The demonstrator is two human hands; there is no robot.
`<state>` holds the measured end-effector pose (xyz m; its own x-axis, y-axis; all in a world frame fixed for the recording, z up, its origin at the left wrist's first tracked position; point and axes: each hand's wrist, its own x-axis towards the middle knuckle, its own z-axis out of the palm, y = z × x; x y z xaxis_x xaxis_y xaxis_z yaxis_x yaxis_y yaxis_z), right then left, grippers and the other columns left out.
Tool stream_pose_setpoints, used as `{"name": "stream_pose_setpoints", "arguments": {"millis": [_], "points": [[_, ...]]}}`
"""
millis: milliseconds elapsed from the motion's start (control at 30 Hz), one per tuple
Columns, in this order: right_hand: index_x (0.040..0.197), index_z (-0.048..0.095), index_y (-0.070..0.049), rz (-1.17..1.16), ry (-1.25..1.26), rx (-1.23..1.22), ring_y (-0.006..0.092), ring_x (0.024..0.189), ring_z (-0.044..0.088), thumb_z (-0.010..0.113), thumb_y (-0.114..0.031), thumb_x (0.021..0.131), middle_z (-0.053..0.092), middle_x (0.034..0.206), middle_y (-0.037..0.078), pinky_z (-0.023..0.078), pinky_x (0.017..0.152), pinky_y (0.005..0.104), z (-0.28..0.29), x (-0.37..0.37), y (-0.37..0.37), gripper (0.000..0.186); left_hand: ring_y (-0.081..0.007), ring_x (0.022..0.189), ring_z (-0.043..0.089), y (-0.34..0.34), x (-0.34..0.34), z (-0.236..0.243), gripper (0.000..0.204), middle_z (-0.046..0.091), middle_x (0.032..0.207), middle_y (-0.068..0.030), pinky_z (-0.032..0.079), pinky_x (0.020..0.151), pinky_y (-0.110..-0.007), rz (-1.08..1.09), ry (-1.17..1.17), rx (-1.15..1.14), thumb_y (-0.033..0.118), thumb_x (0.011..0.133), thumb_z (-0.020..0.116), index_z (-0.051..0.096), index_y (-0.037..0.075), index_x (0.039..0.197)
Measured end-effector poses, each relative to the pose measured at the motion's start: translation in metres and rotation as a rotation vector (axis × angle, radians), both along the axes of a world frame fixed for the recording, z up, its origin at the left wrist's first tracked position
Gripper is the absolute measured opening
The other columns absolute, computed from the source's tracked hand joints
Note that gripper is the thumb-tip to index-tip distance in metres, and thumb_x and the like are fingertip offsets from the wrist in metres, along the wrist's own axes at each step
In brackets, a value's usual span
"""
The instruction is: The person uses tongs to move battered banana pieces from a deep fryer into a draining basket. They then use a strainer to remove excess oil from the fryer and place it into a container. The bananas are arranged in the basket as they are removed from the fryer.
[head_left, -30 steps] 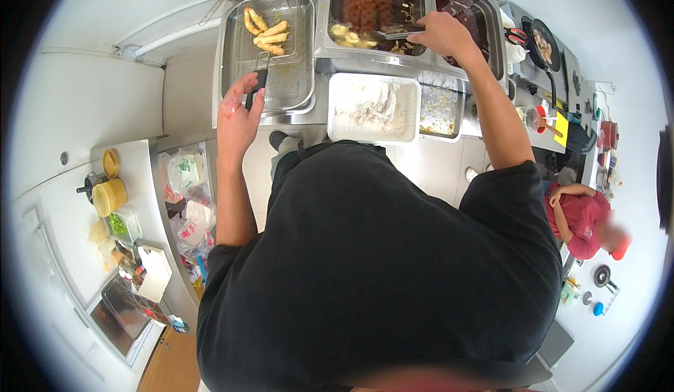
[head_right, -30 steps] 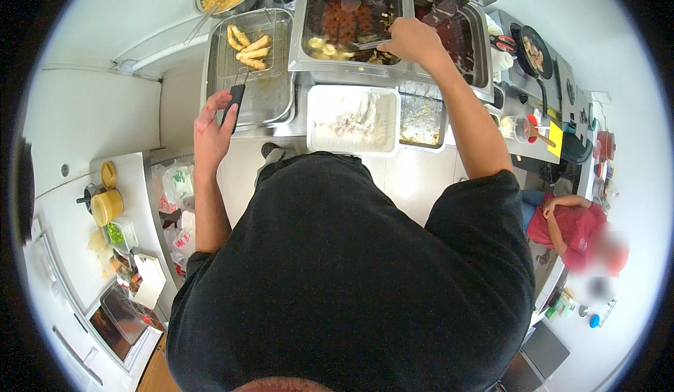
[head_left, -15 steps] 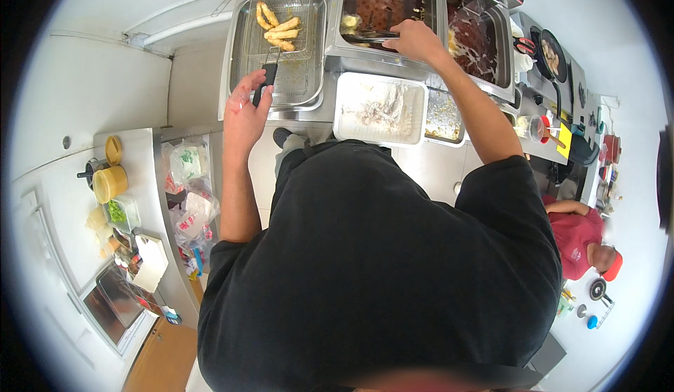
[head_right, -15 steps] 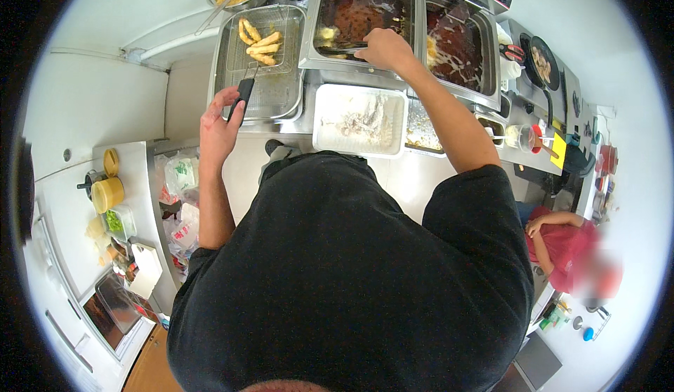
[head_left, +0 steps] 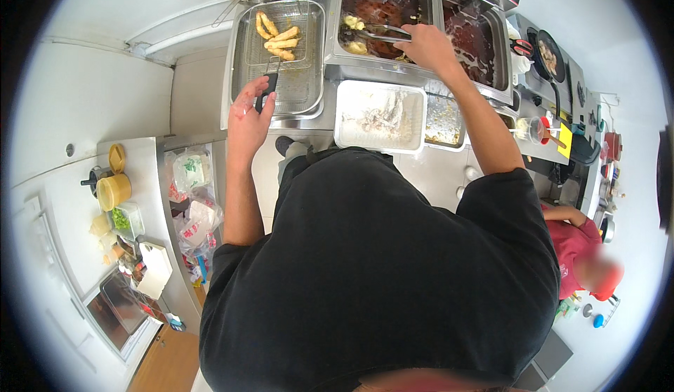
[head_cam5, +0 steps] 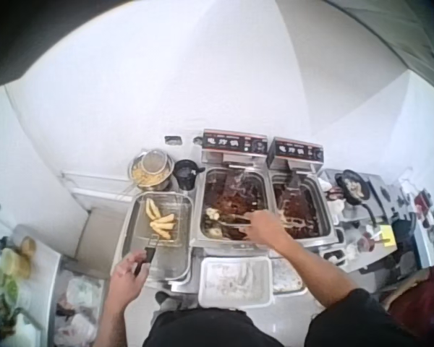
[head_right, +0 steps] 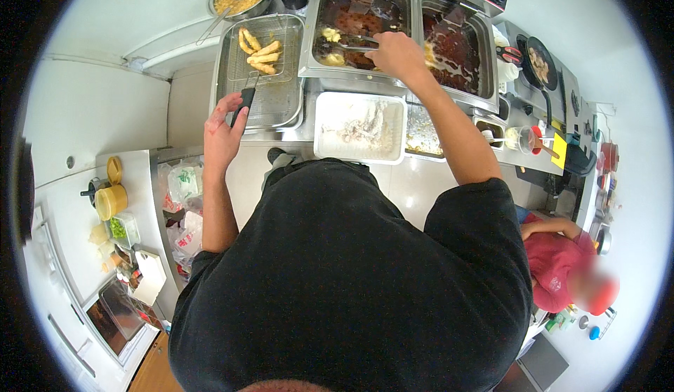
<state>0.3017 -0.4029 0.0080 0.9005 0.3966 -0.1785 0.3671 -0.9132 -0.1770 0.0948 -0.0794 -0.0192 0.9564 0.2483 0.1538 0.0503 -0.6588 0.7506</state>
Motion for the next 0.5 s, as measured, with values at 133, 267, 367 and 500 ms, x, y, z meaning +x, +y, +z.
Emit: {"name": "stream_pose_setpoints", "arguments": {"millis": [133, 267, 367, 500], "points": [[0.113, 0.069, -0.002, 0.049, -0.084, -0.059, 0.0366, 0.094, 0.071, 0.071, -0.034, 0.087, 0.072, 0.101, 0.019, 0.058, 0.082, 0.0458, -0.002, -0.004, -0.001, 0.041, -0.0272, 0.102, 0.068, 0.001, 0.0, -0.005, 0.033, 0.071, 0.109, -0.0155, 0.053, 0.088, -0.038, -0.023, -0.028, 0.003, 0.013, 0.091, 0.07, 0.062, 0.005, 0.123], [0.115, 0.065, -0.003, 0.108, -0.15, -0.109, 0.0361, 0.096, 0.07, 0.07, -0.032, 0.089, 0.071, 0.099, 0.019, 0.057, 0.08, 0.0465, -0.014, -0.007, -0.001, 0.039, -0.0279, 0.101, 0.068, 0.002, -0.004, -0.007, 0.034, 0.071, 0.109, -0.016, 0.053, 0.088, -0.038, -0.02, -0.028, -0.002, 0.013, 0.091, 0.069, 0.062, 0.005, 0.123], [0.129, 0.062, -0.009, 0.079, -0.14, -0.145, 0.04, 0.091, 0.069, 0.071, -0.033, 0.088, 0.07, 0.103, 0.022, 0.057, 0.081, 0.0479, -0.02, -0.008, 0.0, 0.048, -0.0281, 0.1, 0.068, 0.002, -0.005, -0.007, 0.034, 0.071, 0.108, -0.0164, 0.053, 0.087, -0.038, -0.022, -0.022, 0.007, 0.012, 0.091, 0.069, 0.062, 0.004, 0.123], [0.129, 0.064, -0.009, 0.019, -0.148, -0.006, 0.0394, 0.091, 0.07, 0.071, -0.035, 0.087, 0.071, 0.099, 0.023, 0.055, 0.083, 0.0477, -0.01, -0.013, -0.005, 0.049, -0.0279, 0.1, 0.068, 0.004, -0.008, -0.005, 0.034, 0.07, 0.108, -0.0163, 0.053, 0.087, -0.038, -0.007, -0.028, 0.004, 0.012, 0.091, 0.069, 0.062, 0.004, 0.123]]}}
